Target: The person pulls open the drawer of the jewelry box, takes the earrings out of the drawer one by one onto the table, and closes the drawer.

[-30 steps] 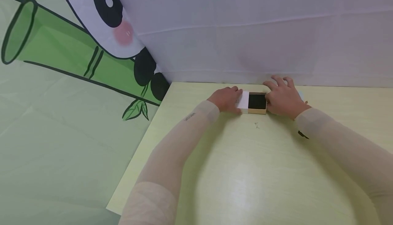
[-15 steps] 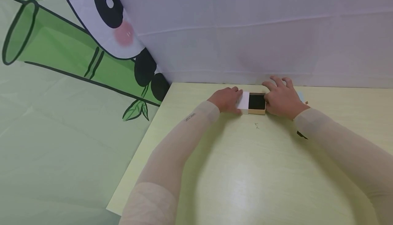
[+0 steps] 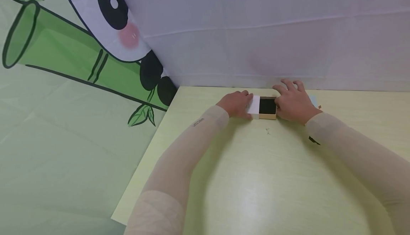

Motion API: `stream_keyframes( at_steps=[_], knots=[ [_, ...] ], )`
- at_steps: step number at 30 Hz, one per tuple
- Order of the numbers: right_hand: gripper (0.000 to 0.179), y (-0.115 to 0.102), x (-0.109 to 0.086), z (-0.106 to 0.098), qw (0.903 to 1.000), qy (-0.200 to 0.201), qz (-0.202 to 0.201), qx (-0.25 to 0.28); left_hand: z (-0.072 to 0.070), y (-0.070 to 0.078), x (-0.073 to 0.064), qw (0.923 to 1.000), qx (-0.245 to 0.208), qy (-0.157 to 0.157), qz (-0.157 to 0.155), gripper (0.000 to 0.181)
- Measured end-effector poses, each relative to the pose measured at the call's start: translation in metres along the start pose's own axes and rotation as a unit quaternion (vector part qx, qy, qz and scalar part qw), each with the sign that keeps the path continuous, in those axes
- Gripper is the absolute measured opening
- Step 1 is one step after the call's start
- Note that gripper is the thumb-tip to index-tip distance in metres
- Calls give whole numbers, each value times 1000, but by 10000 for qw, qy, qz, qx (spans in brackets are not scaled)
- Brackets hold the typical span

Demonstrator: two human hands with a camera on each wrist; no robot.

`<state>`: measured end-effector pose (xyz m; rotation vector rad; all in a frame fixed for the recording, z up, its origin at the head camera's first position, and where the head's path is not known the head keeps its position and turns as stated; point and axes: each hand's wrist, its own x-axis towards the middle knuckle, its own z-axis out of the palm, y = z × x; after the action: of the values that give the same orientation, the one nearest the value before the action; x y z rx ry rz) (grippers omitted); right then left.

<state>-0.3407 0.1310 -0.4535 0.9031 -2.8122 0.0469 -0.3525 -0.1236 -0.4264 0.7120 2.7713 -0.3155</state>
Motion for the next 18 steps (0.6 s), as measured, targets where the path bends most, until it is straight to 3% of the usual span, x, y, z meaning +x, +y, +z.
stream_keyframes(
  at_steps=[18],
  knots=[
    [19,-6,4,4,10000,6,12,-6,1,-1,1,10000,41,-67,4,94]
  ],
)
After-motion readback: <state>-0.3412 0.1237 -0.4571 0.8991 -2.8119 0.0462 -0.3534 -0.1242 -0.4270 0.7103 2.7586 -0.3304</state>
